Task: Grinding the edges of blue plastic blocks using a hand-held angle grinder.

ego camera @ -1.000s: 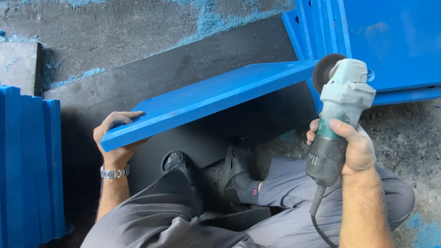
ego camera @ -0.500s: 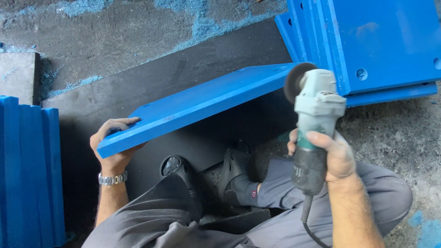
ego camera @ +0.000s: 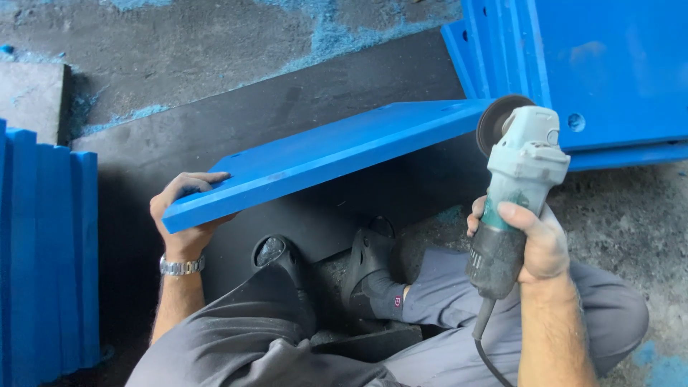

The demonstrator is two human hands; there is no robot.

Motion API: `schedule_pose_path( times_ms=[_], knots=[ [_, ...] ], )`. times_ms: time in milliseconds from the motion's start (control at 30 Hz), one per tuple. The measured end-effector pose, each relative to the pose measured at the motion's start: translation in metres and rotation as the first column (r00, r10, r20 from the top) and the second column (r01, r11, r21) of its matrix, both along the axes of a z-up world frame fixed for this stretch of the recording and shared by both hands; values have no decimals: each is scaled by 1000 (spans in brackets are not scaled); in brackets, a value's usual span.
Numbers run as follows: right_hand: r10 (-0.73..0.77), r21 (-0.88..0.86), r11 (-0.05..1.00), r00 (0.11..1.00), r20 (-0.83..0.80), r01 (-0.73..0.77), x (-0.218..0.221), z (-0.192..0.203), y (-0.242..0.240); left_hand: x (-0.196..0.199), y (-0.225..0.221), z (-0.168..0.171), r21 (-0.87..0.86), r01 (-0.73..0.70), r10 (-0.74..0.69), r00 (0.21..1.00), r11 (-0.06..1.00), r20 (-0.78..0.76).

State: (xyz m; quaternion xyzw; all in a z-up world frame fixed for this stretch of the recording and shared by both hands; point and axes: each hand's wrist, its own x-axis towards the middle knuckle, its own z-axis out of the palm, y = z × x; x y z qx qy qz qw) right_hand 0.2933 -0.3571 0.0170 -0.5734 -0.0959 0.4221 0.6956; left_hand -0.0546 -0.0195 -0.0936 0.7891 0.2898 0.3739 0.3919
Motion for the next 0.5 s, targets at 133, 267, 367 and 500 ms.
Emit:
schedule_pose_path(
  times_ms=[133,267,367,500],
  knots=[
    [104,-51,993,994,38,-102,-44,14,28,2,1,3,11,-4,4,1000,1000,-6],
    [360,-233,914,929,83,-333,-96,22,64,4,1,8,-13,10,-10,1000,1000,9],
    [547,-308,819,821,162,-484,-126,32,92,5,1,11,-30,15,-14,1000,999,27],
    [596,-281,788,793,127,-547,-132,34,95,9,2,13,-44,18,-16,999,999,50]
  ],
)
